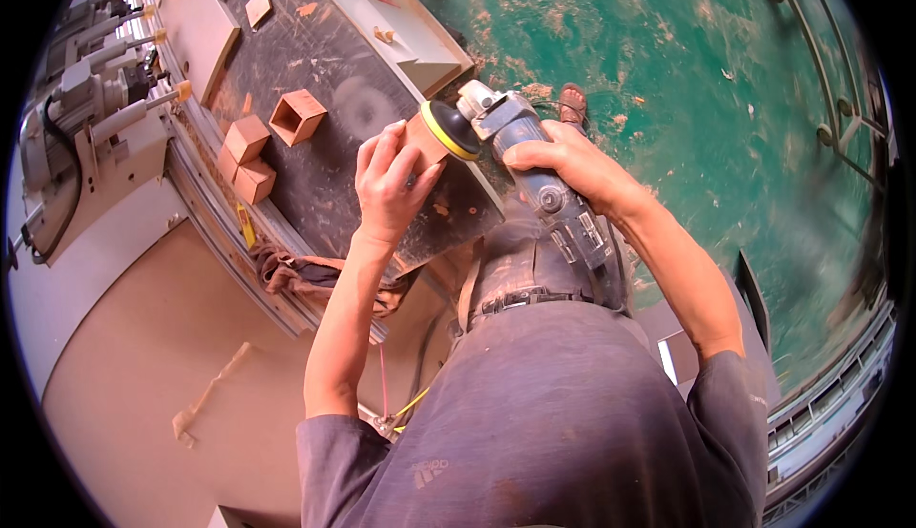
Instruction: The person sands the surfaces and edges of a wooden block using a power sander, rotating the block by hand.
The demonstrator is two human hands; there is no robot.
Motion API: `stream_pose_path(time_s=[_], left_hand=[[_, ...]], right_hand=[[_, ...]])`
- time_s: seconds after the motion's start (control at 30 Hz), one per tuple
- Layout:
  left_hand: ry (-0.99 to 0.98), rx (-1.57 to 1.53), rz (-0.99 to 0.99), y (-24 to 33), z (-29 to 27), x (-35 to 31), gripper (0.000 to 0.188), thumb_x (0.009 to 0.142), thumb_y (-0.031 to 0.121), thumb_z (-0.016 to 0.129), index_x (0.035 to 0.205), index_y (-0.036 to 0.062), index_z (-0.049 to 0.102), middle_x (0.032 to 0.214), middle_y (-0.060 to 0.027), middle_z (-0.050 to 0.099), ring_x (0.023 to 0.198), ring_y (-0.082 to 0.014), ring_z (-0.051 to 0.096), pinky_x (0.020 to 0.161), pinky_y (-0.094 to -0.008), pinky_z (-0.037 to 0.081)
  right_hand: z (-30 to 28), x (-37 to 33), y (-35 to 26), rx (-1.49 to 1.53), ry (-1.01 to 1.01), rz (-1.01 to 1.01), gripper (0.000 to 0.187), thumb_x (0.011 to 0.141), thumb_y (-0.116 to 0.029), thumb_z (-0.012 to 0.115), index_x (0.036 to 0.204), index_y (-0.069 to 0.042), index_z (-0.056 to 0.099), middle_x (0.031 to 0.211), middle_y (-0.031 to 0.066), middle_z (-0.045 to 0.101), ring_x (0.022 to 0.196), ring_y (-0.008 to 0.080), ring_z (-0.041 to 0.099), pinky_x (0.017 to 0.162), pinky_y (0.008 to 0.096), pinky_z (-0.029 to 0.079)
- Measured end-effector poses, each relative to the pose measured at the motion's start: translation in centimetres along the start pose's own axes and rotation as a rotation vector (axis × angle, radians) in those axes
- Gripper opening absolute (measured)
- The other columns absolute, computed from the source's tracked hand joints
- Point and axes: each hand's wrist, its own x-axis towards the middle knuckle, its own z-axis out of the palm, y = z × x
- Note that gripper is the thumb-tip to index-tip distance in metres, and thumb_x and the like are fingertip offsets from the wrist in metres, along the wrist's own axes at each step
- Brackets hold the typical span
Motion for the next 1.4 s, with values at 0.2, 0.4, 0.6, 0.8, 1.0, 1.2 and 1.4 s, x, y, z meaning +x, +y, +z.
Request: stream_pose_path(time_s=[0.2,0.4,0.6,0.8,1.0,1.2,1.4], left_hand=[[-0.012,0.016,-0.003,-0.1,-0.1,0.1,0.037,0.07,0.016,0.095,0.098,0.0046,0.073,0.133,-0.0176,0.071,0.113,-0.0375,0.066,0.098,-0.0458,0.057],[-0.024,0.06,-0.25,2.3,-0.3,-1.0,0.043,0.076,0.024,0.095,0.107,0.0028,0.073,0.143,-0.0216,0.064,0.118,-0.0398,0.064,0.101,-0.0473,0.056],[-0.088,-0.062,-0.629,5.8,-2.7,-1.8,0.099,0.063,0.046,0.102,0.135,-0.0063,0.058,0.161,-0.034,0.042,0.138,-0.0472,0.056,0.113,-0.0505,0.05],[-0.319,-0.069,-0.03,0.2,-4.8,-1.4,0.069,0.065,0.016,0.1,0.123,0.0034,0.064,0.155,-0.0287,0.05,0.138,-0.0482,0.054,0.115,-0.0534,0.05],[-0.189,-0.104,-0.006,-0.3,-2.1,-1.5,0.051,0.066,0.006,0.097,0.107,0.0,0.066,0.137,-0.0215,0.063,0.12,-0.042,0.063,0.103,-0.0484,0.055],[-0.076,-0.097,-0.146,2.1,-0.7,-1.2,0.044,0.076,0.01,0.093,0.109,-0.0029,0.066,0.134,-0.0221,0.063,0.116,-0.0414,0.063,0.102,-0.048,0.054],[-0.067,-0.055,-0.099,2.0,-0.6,-1.5,0.04,0.083,0.012,0.091,0.109,-0.0047,0.066,0.14,-0.0265,0.061,0.122,-0.0443,0.062,0.104,-0.0495,0.053]], right_hand=[[-2.0,1.3,2.9,-0.011,0.019,0.115,0.032,0.088,-0.035,0.077,0.094,-0.005,0.068,0.081,0.0013,0.063,0.066,0.0104,0.058,0.058,0.0304,0.046],[-4.2,-0.9,3.7,0.097,0.11,0.149,0.04,0.09,-0.039,0.078,0.103,-0.003,0.067,0.084,0.005,0.067,0.067,0.0138,0.066,0.058,0.0324,0.054],[-6.4,-3.2,2.3,0.064,0.169,0.115,0.05,0.09,-0.037,0.08,0.117,0.0,0.061,0.089,0.0073,0.067,0.066,0.0151,0.071,0.061,0.0312,0.063],[-5.7,-3.5,1.4,0.031,0.111,0.096,0.05,0.09,-0.038,0.08,0.117,0.0,0.062,0.089,0.0088,0.069,0.068,0.015,0.071,0.059,0.0303,0.061],[-3.7,-3.1,1.1,0.061,0.063,0.076,0.045,0.093,-0.036,0.078,0.115,-0.001,0.063,0.089,0.011,0.071,0.068,0.0171,0.072,0.062,0.0316,0.06],[-1.4,-2.1,-0.8,0.084,0.08,0.129,0.046,0.091,-0.04,0.077,0.109,0.001,0.068,0.085,0.0088,0.071,0.067,0.0164,0.071,0.056,0.0328,0.058],[-2.0,-1.0,-1.9,0.105,0.035,0.107,0.042,0.093,-0.038,0.076,0.103,0.001,0.069,0.081,0.0123,0.073,0.064,0.0187,0.073,0.057,0.0319,0.062]])
